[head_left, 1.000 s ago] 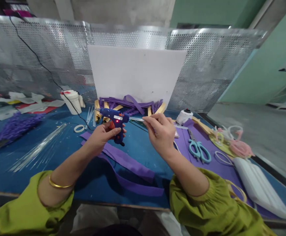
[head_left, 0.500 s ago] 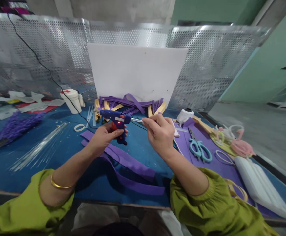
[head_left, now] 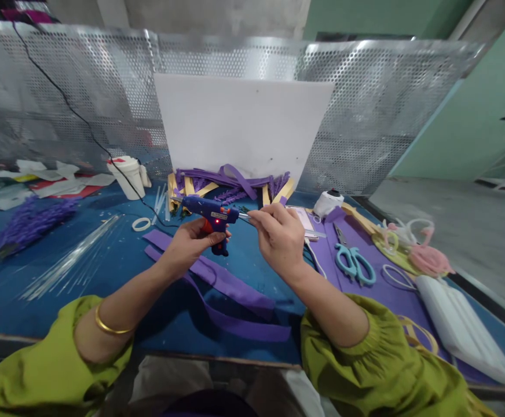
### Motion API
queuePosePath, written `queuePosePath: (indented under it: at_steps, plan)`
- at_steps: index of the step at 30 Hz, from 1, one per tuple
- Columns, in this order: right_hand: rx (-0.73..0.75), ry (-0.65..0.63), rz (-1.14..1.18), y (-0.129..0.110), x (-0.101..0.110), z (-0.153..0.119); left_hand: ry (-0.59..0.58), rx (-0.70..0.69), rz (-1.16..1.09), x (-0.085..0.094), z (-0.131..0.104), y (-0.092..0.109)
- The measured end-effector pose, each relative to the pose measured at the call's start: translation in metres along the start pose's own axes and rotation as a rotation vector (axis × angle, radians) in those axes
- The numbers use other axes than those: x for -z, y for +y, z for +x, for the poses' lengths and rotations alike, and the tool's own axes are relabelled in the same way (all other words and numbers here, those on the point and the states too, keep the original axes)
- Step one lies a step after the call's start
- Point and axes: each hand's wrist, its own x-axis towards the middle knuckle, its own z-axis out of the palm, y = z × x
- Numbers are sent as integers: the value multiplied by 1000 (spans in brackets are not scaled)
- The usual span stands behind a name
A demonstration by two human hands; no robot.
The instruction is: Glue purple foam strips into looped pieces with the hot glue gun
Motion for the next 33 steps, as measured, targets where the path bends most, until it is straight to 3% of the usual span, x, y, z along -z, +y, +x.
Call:
queuePosePath:
  at_steps: [12,16,19,23,26,29,33]
  plan:
    - [-41,-32,-81,2,0,-1,35,46,-31,-5,2,-2]
    - [40,-15,-71,-4,5,-3,64,61,-122,-4,6,-6]
    - [-48,-242,127,-13,-2,-9,125,72,-175,0,10,-9]
    - [-540,-689,479,-25,-27,-21,174,97,-189,3,15,-15]
    - [-737,-824,722,-31,-44,-30,179,150,-154,2,16,-20]
    - [-737,-860,686,-33,-51,-34,172,215,-90,0,16,-25]
    - [-569,-913,451,-33,-43,-30,199,258,-1,2,21,-31]
